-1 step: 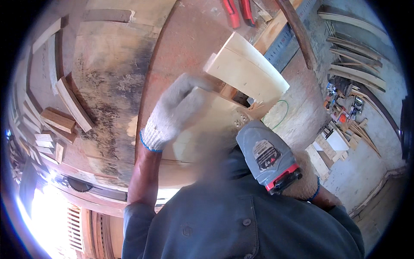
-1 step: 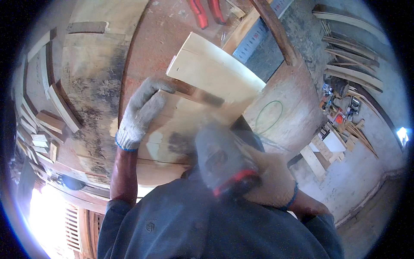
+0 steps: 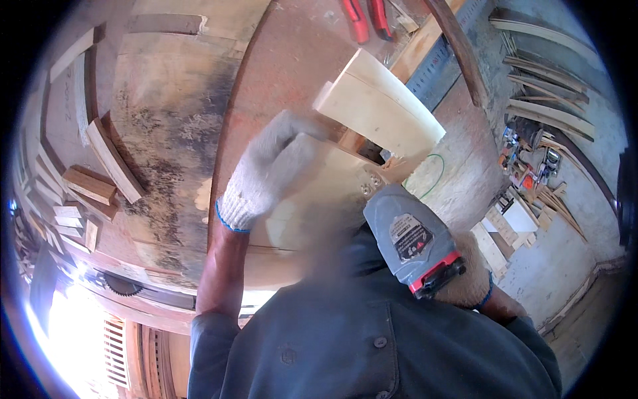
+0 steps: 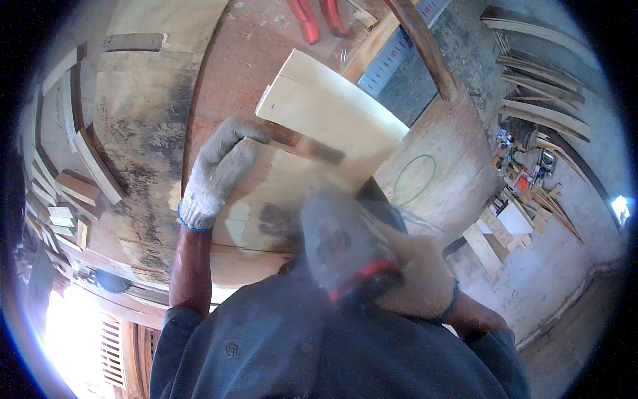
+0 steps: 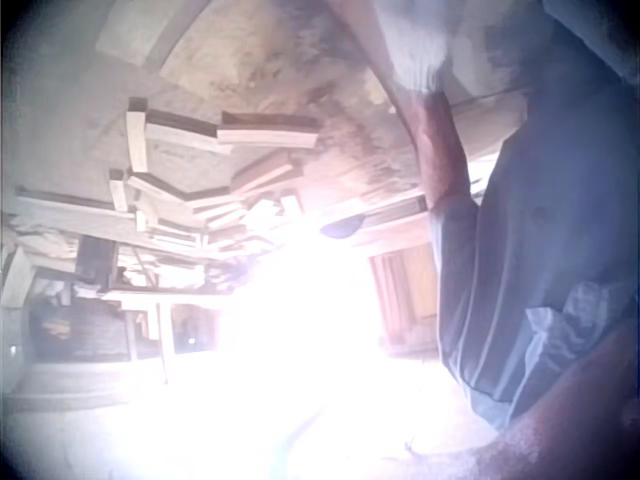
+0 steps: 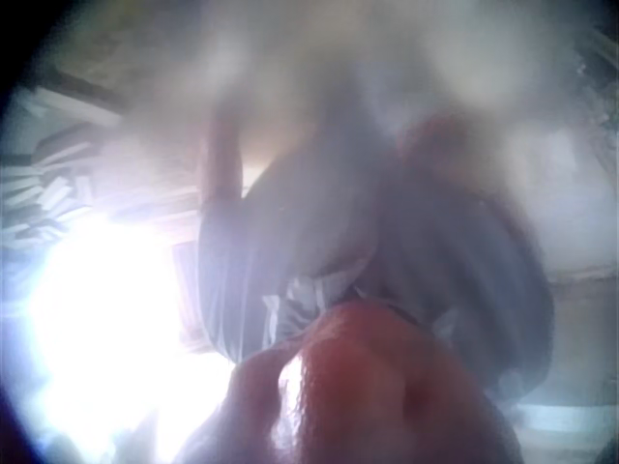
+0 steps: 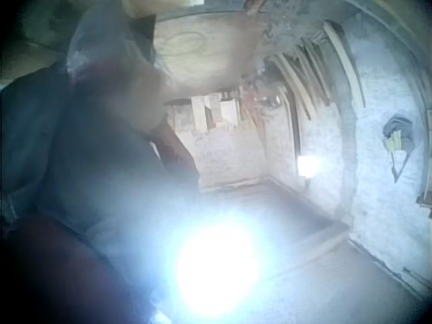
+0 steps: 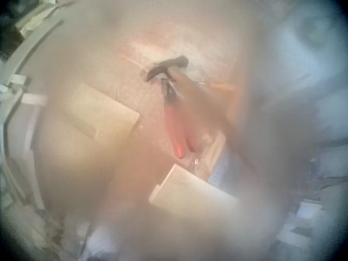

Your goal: The person assembles a wooden structure by attaching small wooden pieces to a larger board using a nail gun. They repeatedly pick up pieces, align them, and fasten them in place.

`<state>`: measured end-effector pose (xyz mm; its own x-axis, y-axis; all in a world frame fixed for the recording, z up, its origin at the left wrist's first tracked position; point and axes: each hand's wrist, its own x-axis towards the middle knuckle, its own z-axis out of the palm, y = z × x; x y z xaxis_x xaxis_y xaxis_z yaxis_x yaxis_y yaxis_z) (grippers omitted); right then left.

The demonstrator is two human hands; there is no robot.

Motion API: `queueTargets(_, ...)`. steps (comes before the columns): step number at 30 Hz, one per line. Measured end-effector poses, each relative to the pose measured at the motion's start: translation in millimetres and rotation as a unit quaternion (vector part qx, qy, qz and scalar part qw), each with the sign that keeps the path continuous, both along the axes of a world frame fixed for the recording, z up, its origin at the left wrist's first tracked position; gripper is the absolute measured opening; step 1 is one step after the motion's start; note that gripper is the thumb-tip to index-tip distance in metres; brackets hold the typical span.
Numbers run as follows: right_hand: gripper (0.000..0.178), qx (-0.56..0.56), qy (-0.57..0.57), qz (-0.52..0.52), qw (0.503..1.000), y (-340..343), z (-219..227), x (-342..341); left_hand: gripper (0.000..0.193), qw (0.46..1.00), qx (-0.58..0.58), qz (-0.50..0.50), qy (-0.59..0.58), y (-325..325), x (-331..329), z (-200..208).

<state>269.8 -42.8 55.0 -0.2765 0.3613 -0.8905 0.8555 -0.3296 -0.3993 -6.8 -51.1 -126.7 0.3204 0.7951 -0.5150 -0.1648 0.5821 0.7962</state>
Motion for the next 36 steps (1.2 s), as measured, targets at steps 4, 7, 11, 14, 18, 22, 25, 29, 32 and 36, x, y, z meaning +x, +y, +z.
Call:
queueTargets(4,0.074,-0.002,0.004,0.024,1.0,1.0,-0.4,4.8,0.022,0.997,0.066,0.006,0.035,4.2,4.5,-0.7)
queueTargets(7,0.071,-0.015,-0.002,0.018,1.0,2.3,-0.1,6.5,0.019,0.997,0.031,-0.02,0.063,13.4,2.4,10.7)
queueTargets(11,0.07,-0.001,0.015,-0.005,1.0,0.8,-4.3,5.2,0.021,0.977,0.156,-0.067,0.128,13.5,3.3,4.9)
queueTargets(14,0.072,-0.015,0.001,-0.021,1.0,2.9,-1.9,1.8,0.023,0.992,0.056,-0.039,0.107,17.6,10.0,13.8)
queueTargets(18,0.074,-0.039,-0.004,-0.034,0.999,7.1,-1.2,1.8,0.025,0.989,0.045,-0.044,0.13,17.9,13.4,13.6)
queueTargets(22,0.074,-0.026,0.004,-0.029,0.999,1.4,-3.5,5.5,0.026,0.99,0.029,-0.044,0.133,16.6,17.1,14.5)
queueTargets(25,0.071,-0.052,-0.001,-0.05,0.997,4.8,-0.2,4.4,0.025,0.988,0.062,-0.061,0.126,17.0,17.4,8.6)
queueTargets(29,0.068,-0.053,-0.001,-0.062,0.997,5.8,1.5,2.4,0.027,0.985,0.104,-0.055,0.124,17.1,18.8,8.3)
queueTargets(32,0.068,-0.046,-0.006,-0.051,0.998,6.3,1.4,1.8,0.027,0.991,0.043,-0.042,0.12,17.6,22.9,11.8)
queueTargets(36,0.068,-0.046,-0.006,-0.032,0.998,5.8,-1.0,1.0,0.028,0.994,0.013,-0.045,0.096,18.2,21.5,6.8)
